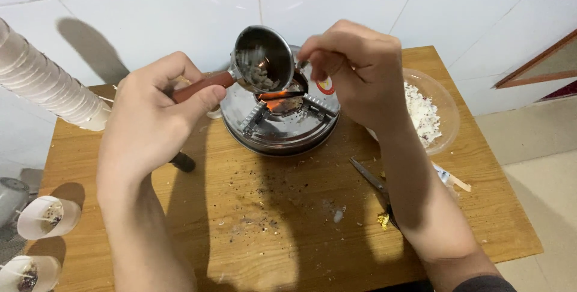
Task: Melting wax flakes in a small pot over a portable stove and stirring the mixture while adding more flakes.
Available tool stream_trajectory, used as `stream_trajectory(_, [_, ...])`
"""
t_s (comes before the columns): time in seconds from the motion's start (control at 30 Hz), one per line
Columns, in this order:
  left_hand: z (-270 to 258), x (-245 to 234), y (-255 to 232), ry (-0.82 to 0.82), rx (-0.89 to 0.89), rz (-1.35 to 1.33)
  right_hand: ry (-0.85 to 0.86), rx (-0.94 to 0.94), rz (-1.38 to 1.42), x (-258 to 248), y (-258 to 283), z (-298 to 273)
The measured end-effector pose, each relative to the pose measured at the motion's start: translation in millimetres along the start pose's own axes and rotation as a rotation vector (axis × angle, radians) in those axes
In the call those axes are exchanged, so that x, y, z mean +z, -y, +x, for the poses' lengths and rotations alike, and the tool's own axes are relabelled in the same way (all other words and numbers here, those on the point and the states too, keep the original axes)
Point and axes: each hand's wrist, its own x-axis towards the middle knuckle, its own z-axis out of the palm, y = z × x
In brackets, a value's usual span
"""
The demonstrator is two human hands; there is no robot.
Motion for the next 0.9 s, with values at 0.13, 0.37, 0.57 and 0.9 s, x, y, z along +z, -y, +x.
stream_trajectory(0.13, [-0.2,0.7,4.3,-0.023,0.002,0.033,0.008,0.070,0.034,-3.1,-3.6,-1.7])
stream_trajectory(0.37, [-0.6,-1.3,1.7,-0.020,0.011,-0.010,-0.111,0.022,-0.005,-6.1,-1.1,-0.9])
stream_trajectory(0.57, [-1.1,-1.4,1.2,-0.008,0.023,-0.039,-0.082,0.032,-0.012,-2.6,-2.5,-1.5])
stream_trajectory(0.9, [1.5,-0.7,4.4,-0.039,-0.026,0.035,-0.064,0.020,-0.007,2.2,3.8,-2.8])
